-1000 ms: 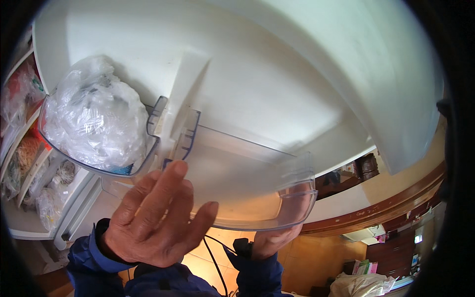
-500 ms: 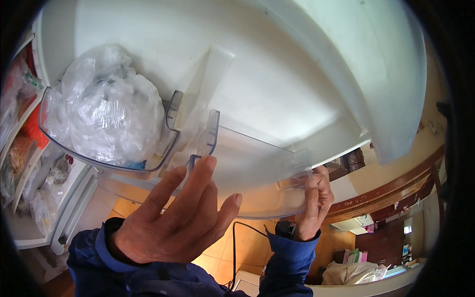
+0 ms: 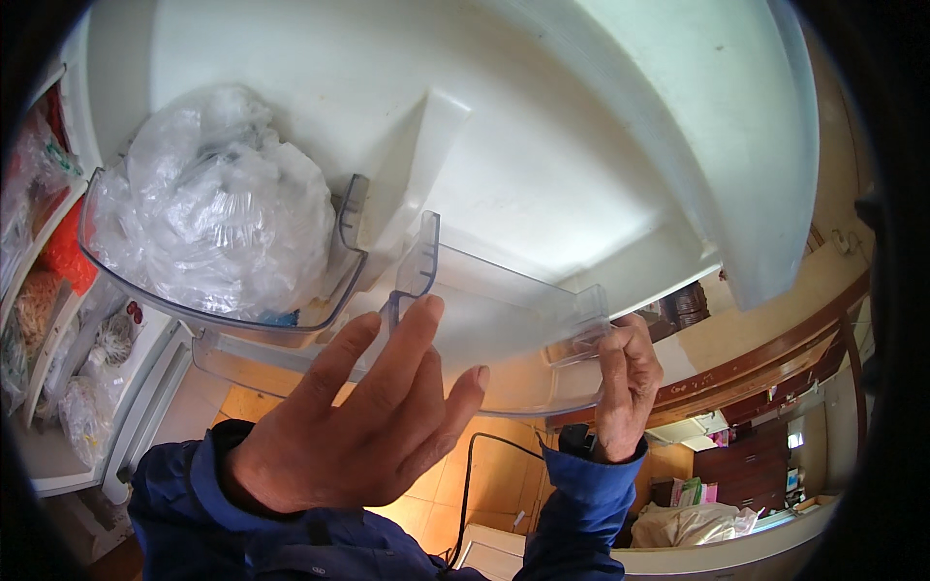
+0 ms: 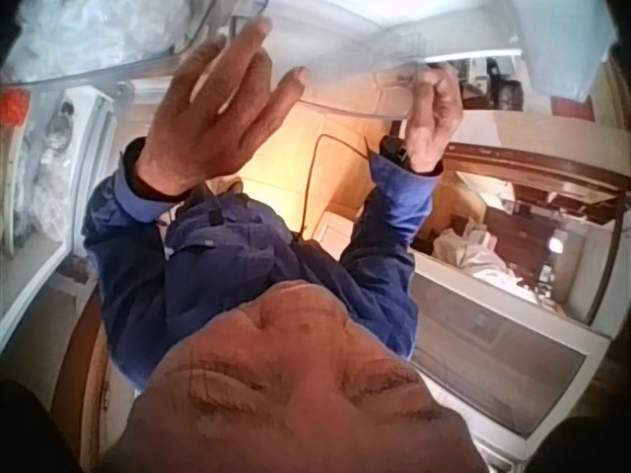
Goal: The person opens a top-mount refrigerator and repeatedly attempts to install a clear plastic shelf into the door compartment. They align the shelf with the mounting brackets, press it into place, and test its fit multiple times. The person also briefly handles a plastic bag of ice inside the door bin.
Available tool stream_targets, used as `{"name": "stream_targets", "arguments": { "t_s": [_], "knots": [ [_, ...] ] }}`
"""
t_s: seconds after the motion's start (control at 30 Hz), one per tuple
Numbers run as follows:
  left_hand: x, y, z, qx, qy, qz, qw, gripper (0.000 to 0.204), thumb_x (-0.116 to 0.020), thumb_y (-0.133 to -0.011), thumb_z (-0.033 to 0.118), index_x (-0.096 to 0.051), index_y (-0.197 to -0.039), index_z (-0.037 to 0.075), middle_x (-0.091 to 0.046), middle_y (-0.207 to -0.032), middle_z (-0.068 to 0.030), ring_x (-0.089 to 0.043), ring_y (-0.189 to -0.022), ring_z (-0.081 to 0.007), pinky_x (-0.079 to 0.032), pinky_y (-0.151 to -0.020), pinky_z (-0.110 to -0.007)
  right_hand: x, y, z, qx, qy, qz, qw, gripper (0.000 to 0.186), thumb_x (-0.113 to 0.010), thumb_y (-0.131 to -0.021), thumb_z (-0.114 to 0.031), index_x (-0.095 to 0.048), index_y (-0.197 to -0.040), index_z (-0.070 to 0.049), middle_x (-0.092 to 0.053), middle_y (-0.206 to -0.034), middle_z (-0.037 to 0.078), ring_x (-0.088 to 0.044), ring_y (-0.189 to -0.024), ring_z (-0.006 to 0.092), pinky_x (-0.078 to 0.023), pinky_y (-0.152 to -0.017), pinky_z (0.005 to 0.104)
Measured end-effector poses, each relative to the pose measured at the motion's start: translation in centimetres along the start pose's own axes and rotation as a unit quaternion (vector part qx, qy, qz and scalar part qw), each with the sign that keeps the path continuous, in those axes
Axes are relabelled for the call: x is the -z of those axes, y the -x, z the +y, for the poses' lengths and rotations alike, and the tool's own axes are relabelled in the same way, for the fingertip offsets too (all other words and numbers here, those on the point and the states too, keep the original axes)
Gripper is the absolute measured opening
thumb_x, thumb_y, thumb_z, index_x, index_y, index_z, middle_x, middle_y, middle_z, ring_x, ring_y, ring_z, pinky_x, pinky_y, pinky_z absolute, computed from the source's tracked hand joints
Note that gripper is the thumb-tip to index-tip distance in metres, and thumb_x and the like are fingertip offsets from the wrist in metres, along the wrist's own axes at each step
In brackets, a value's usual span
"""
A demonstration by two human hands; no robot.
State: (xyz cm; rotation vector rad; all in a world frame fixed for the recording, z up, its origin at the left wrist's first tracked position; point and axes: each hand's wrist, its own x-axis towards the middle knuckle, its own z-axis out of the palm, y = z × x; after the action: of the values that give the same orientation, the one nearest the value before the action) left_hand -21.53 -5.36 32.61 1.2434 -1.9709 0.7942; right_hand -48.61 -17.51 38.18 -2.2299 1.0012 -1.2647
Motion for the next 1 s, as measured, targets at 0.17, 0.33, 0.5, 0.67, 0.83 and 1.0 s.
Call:
{"name": "stream_targets", "arguments": {
  "t_s": [0.17,0.33,0.5,0.67,0.83,1.0],
  "knots": [
    [-0.5,-0.1,-0.5,0.002,0.000,0.006,1.000,0.034,-0.068,-0.098,0.011,-0.061,-0.131,0.009,-0.066,-0.110,-0.0105,-0.063,-0.127,-0.0366,-0.053,-0.099,-0.047,-0.1,-0.2,0.0,0.026,0.046,0.003,0.999,0.014,-0.060,-0.095,0.003,-0.057,-0.082,0.000,-0.060,-0.102,0.008,-0.053,-0.089,0.0154,-0.041,-0.080,0.0287],
    [-0.5,0.1,-0.8,-0.002,-0.014,-0.007,1.000,0.040,-0.071,-0.096,0.011,-0.060,-0.134,0.011,-0.065,-0.115,-0.0090,-0.061,-0.131,-0.0349,-0.052,-0.103,-0.043,-0.6,-0.3,-0.1,0.015,-0.003,0.019,1.000,0.021,-0.063,-0.097,0.000,-0.054,-0.079,0.000,-0.060,-0.110,0.009,-0.052,-0.091,0.0143,-0.040,-0.081,0.0268],
    [-1.1,0.4,-0.8,0.005,-0.014,0.006,1.000,0.044,-0.070,-0.097,0.011,-0.058,-0.139,0.010,-0.066,-0.125,-0.0104,-0.056,-0.137,-0.0347,-0.054,-0.100,-0.042,-0.5,-0.3,-0.5,0.011,0.037,0.023,0.999,0.021,-0.066,-0.095,-0.002,-0.055,-0.078,0.001,-0.062,-0.105,0.010,-0.053,-0.092,0.0175,-0.042,-0.084,0.0306],
    [-1.2,0.8,-0.3,0.006,-0.006,-0.002,1.000,0.046,-0.069,-0.097,0.010,-0.056,-0.141,0.007,-0.063,-0.132,-0.0150,-0.055,-0.137,-0.0375,-0.055,-0.100,-0.040,-0.7,-0.3,-0.4,0.026,0.048,0.037,0.998,0.023,-0.067,-0.093,-0.001,-0.052,-0.076,0.001,-0.062,-0.100,0.011,-0.053,-0.091,0.0205,-0.041,-0.086,0.0324],
    [-1.3,0.5,0.5,0.035,-0.001,0.003,0.999,0.046,-0.069,-0.096,0.007,-0.055,-0.141,0.006,-0.063,-0.135,-0.0180,-0.054,-0.139,-0.0390,-0.056,-0.099,-0.042,-0.3,-0.4,-0.3,0.012,0.074,0.040,0.996,0.025,-0.069,-0.091,-0.001,-0.050,-0.074,0.000,-0.061,-0.098,0.013,-0.052,-0.089,0.0243,-0.040,-0.084,0.0348],
    [-1.4,0.3,0.6,0.033,0.002,0.009,0.999,0.046,-0.070,-0.095,0.005,-0.057,-0.139,0.005,-0.065,-0.133,-0.0193,-0.053,-0.139,-0.0404,-0.059,-0.095,-0.043,-0.3,-0.8,-0.6,0.029,0.098,0.038,0.994,0.025,-0.069,-0.090,-0.001,-0.050,-0.074,0.000,-0.060,-0.096,0.014,-0.052,-0.088,0.0262,-0.040,-0.083,0.0356]
  ]
}}
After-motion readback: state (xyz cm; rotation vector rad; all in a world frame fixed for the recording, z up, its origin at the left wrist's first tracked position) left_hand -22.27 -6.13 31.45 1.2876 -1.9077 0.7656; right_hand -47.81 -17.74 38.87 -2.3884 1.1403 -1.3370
